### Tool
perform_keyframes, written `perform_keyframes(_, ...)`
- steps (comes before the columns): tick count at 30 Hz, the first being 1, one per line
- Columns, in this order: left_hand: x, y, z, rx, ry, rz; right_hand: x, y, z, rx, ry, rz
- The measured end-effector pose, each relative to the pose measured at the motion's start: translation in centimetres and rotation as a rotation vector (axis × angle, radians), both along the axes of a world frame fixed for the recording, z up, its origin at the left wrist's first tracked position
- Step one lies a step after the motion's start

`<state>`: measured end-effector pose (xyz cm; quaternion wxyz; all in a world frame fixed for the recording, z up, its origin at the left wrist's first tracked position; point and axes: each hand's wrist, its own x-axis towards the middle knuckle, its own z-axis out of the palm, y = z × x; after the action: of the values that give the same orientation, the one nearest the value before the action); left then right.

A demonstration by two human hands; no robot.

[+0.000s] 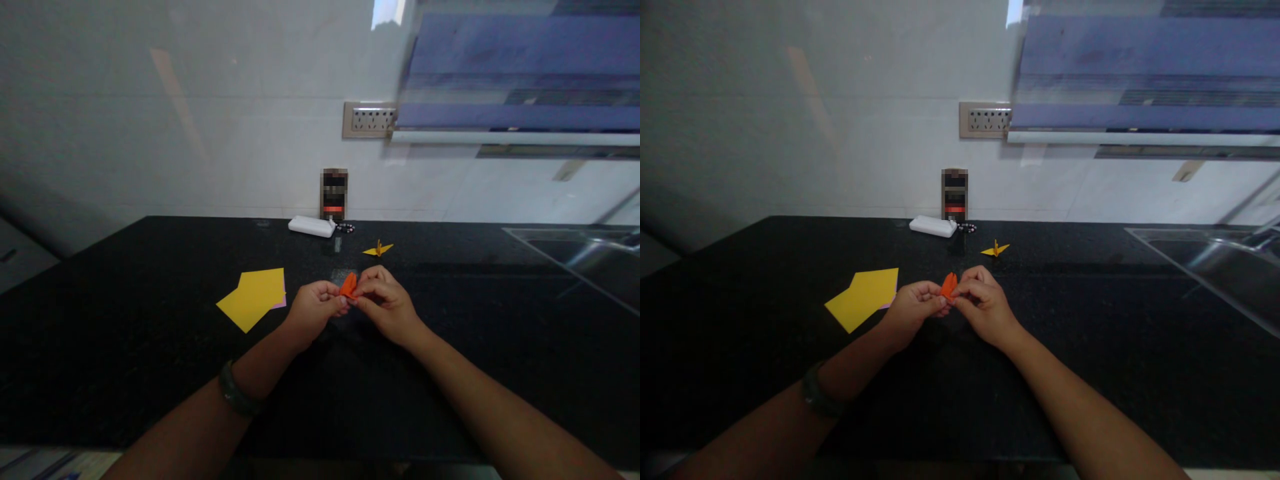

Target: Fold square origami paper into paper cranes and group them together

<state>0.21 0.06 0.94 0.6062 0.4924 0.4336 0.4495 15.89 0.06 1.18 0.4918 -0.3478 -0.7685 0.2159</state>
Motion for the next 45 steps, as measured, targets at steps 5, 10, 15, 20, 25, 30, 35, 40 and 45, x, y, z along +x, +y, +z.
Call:
perform_keyframes(5,-0.2,0.0,0.1,-0.007,-0.022,-0.034,0.2,0.0,0.1,0.107,-0.059,-0.018)
perform_keyframes(10,-0.3,0.1,0.0,0.073,0.026,-0.051,0.0,-0.1,0.2,0.084,-0.061,-0.012)
perform_keyframes(15,-0.2,0.1,-0.1,0.122,0.120,-0.085,-0.1,-0.2,0.2,0.036,-0.029,-0.019)
perform_keyframes(20,0.0,-0.1,0.2,0.064,0.100,-0.082,0.3,-0.2,-0.1,0.152,-0.090,-0.061)
perform_keyframes(25,-0.2,-0.2,0.4,0.041,0.034,-0.115,1.0,-0.3,0.0,0.274,-0.278,-0.018)
perform_keyframes(30,-0.6,0.0,0.2,-0.044,-0.122,-0.166,1.2,-0.4,0.3,0.375,-0.458,-0.038)
perform_keyframes(35,-0.6,-0.1,0.5,-0.118,-0.226,-0.164,1.2,-0.2,-0.1,0.448,-0.525,-0.097)
perform_keyframes(40,-0.3,-0.2,0.7,-0.117,-0.282,-0.126,0.8,-0.4,0.1,0.409,-0.582,-0.107)
perform_keyframes(45,-0.2,-0.1,0.3,-0.060,-0.276,-0.060,-0.1,-0.9,0.5,0.215,-0.281,0.122)
